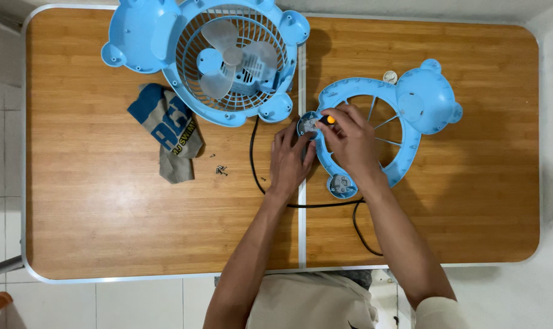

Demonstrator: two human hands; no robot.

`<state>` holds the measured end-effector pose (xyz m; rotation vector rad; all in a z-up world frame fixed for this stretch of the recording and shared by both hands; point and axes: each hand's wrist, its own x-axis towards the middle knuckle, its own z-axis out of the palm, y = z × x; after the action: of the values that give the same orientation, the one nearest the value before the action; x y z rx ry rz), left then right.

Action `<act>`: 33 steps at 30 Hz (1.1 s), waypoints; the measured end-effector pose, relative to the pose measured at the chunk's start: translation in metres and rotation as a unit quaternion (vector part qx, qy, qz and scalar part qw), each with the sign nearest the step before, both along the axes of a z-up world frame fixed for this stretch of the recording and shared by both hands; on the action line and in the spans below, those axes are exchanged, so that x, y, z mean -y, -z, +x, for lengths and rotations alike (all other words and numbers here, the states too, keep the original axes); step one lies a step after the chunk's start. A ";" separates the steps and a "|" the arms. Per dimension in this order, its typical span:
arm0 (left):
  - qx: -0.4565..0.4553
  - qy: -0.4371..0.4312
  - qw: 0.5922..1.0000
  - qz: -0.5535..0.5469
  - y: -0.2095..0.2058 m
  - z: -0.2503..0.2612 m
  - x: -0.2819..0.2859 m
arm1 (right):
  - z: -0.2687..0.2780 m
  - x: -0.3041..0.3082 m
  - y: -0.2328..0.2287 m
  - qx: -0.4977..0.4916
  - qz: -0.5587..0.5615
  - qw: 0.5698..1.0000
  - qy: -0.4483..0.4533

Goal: The person disassembles a blue bear-shaped electric fan on a wooden table. They remove the front grille, unscrew and detach the fan blades, and then remove the motor housing using a screwdriver. The parts are placed on the table as they are removed.

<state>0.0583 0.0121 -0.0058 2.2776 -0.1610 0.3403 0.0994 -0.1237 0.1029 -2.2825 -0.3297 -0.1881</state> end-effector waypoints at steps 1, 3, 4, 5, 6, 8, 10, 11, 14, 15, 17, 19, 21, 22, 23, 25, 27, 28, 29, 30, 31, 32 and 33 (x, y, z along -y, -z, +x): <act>-0.002 0.000 1.000 0.000 -0.001 0.000 0.000 | 0.001 -0.002 0.000 0.000 0.007 1.000 -0.008; -0.004 0.000 1.000 -0.005 -0.003 0.000 0.001 | 0.002 -0.004 -0.001 -0.007 0.008 1.000 -0.006; -0.004 0.000 1.000 -0.007 -0.004 0.000 0.000 | 0.003 -0.005 -0.003 -0.010 0.009 1.000 -0.003; 0.000 -0.001 1.000 -0.005 -0.005 0.000 0.000 | 0.005 -0.004 -0.005 -0.022 0.010 1.000 -0.008; 0.004 -0.003 1.000 -0.004 -0.005 0.000 0.000 | 0.008 -0.002 -0.008 -0.034 0.010 0.999 -0.014; 0.010 -0.005 1.000 -0.002 -0.004 0.000 0.000 | 0.009 0.001 -0.013 -0.046 0.010 0.999 -0.024; 0.014 -0.008 1.000 -0.002 -0.004 0.000 0.001 | 0.009 0.005 -0.016 -0.045 0.009 0.998 -0.035; 0.013 -0.008 1.000 0.000 -0.004 0.001 0.000 | 0.011 0.003 -0.014 -0.047 -0.003 0.998 -0.039; 0.011 -0.007 1.000 -0.001 -0.003 0.001 0.001 | 0.011 0.003 -0.009 -0.032 -0.033 0.998 -0.036; 0.011 -0.007 1.000 -0.004 -0.004 0.001 0.001 | 0.009 0.005 -0.008 -0.011 -0.037 0.999 -0.027; 0.012 -0.008 1.000 -0.006 -0.005 0.001 0.000 | 0.010 0.006 -0.008 0.010 -0.040 0.999 -0.029; 0.012 -0.006 1.000 -0.005 -0.005 0.000 0.000 | 0.013 0.012 -0.011 0.010 -0.039 0.998 -0.044; 0.016 -0.010 1.000 -0.004 -0.005 0.001 0.001 | 0.012 0.015 -0.012 -0.009 -0.031 0.998 -0.061; 0.017 -0.013 1.000 -0.004 -0.006 0.001 0.001 | 0.011 0.015 -0.013 -0.019 -0.027 0.997 -0.071; 0.012 -0.010 1.000 -0.002 -0.006 0.001 0.001 | 0.011 0.015 -0.013 -0.007 -0.024 0.997 -0.074; 0.002 -0.005 1.000 0.002 -0.006 0.001 0.000 | 0.010 0.015 -0.012 0.016 -0.017 0.997 -0.079; 0.006 -0.004 1.000 -0.002 -0.006 0.000 0.000 | 0.009 0.014 -0.011 -0.022 -0.037 0.998 -0.052; 0.008 -0.005 1.000 -0.004 -0.007 0.000 0.000 | 0.010 0.014 -0.010 -0.040 -0.046 0.997 -0.039; 0.006 -0.005 1.000 -0.002 -0.006 0.001 0.000 | 0.010 0.015 -0.010 -0.032 -0.052 0.997 -0.044; 0.004 -0.004 1.000 0.000 -0.006 0.001 0.000 | 0.009 0.017 -0.009 -0.025 -0.059 0.997 -0.049; 0.002 -0.004 1.000 0.002 -0.005 0.001 0.001 | 0.009 0.020 -0.007 -0.017 -0.065 0.996 -0.054; -0.002 -0.004 1.000 0.002 -0.005 0.000 0.000 | 0.009 0.022 -0.006 -0.029 -0.044 0.997 -0.062; -0.007 -0.003 1.000 0.002 -0.004 0.000 0.000 | 0.009 0.024 -0.004 -0.040 -0.024 0.996 -0.070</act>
<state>0.0583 0.0119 -0.0013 2.2850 -0.1486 0.3281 0.1086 -0.1478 0.1070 -2.2962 -0.4544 -0.0162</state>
